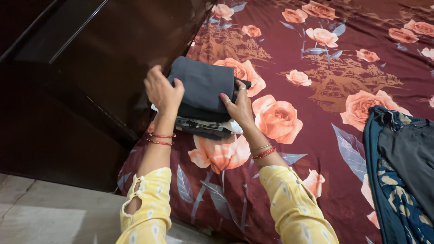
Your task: The person folds several pieces of clothing on a bed, including a black garment, dark gray shorts, a gray t-shirt, and a blue patterned dress. Each item is smoothed, folded into a compact rectangle, and stacked on the left side of the bed.
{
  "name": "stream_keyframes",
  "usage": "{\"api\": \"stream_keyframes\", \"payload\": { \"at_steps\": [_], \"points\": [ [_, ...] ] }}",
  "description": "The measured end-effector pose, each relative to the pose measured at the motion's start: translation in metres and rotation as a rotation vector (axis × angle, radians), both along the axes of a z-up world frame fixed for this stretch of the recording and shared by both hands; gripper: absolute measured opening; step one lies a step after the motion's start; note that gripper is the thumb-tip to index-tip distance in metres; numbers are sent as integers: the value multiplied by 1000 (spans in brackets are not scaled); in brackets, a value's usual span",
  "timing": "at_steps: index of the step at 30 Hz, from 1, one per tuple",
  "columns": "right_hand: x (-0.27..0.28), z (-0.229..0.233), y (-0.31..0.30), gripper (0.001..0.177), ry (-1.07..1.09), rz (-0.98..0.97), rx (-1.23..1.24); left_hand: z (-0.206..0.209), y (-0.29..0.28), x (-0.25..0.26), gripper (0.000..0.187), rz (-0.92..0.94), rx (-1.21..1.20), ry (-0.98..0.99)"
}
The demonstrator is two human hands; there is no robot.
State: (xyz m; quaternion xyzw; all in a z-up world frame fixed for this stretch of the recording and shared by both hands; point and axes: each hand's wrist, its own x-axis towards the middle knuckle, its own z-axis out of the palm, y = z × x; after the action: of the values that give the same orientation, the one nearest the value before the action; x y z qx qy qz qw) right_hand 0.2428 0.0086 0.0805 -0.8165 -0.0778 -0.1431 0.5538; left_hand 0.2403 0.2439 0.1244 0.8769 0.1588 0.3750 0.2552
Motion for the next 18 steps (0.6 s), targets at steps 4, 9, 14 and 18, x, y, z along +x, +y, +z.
{"api": "stream_keyframes", "payload": {
  "at_steps": [4, 9, 14, 18],
  "points": [
    [-10, 4, 2, 67, -176, 0, -126, 24, -36, 7, 58, -207, 500, -140],
    [-16, 9, -3, 64, -251, 41, -197, 24, -59, 28, 77, -336, 525, 238],
    [-29, 17, -21, 60, -54, 36, -258, -13, -47, 22, 99, -232, 415, 307],
    [-37, 24, -9, 63, -560, -24, -315, -30, -50, 29, 98, -196, 461, 330]
  ]
}}
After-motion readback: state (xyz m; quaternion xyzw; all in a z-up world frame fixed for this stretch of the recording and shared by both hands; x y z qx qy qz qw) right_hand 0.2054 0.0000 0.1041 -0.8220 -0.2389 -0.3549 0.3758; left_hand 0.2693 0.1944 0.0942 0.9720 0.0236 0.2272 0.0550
